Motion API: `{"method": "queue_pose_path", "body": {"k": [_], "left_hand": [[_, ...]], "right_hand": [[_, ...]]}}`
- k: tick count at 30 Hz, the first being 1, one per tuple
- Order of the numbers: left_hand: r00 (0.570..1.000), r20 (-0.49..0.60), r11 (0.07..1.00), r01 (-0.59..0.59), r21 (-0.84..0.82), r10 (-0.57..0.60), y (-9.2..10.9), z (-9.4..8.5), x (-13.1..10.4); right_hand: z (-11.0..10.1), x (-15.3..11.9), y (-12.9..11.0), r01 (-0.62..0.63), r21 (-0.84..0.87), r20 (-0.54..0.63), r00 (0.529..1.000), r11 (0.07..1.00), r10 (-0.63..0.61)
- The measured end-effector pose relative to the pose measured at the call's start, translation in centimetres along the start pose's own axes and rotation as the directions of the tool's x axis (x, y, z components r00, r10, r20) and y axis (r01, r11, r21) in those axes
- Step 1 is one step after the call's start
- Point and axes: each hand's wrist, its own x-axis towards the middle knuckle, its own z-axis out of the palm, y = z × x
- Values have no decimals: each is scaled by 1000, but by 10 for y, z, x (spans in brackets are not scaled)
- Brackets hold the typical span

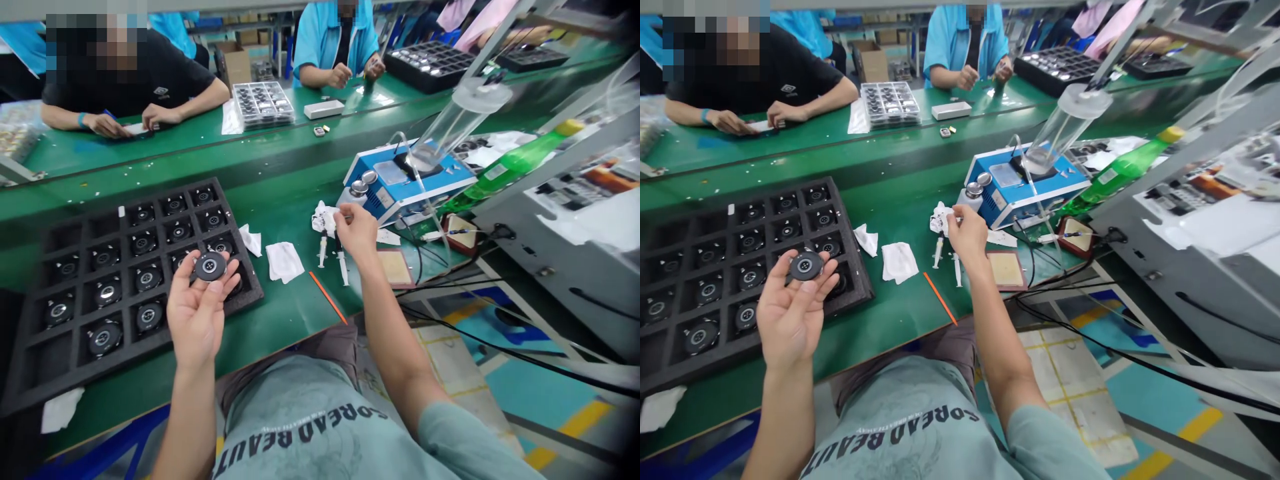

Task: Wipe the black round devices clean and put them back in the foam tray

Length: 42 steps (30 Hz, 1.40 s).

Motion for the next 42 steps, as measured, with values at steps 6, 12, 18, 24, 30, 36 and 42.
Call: {"method": "queue_pose_path", "body": {"k": [6, 12, 18, 24, 30, 36, 42], "left_hand": [[1000, -2, 998, -7, 63, 7, 2, 3, 0], [1000, -6, 1000, 4, 13, -4, 2, 2, -1], [997, 17, 991, 82, -102, -81, -5, -2, -6], [985, 93, 956, 163, -242, -145, -25, -6, -18], [985, 127, 932, 152, -329, -116, -30, -4, -20], [994, 54, 955, 103, -278, -92, -20, -10, -15], [997, 40, 966, 77, -245, -70, -13, -9, -8]], "right_hand": [[67, -29, -66, 185, -2, 342, 923, 983, -173], [122, -23, -106, 188, -13, 496, 854, 982, -157], [66, -11, -101, 315, 93, 478, 818, 944, -320], [22, -27, -88, 336, 123, 310, 881, 934, -357], [27, -33, -91, 84, 303, 352, 916, 949, -194], [20, -39, -110, -176, 538, 514, 844, 824, -155], [-5, -49, -102, -346, 585, 601, 793, 733, -105]]}}
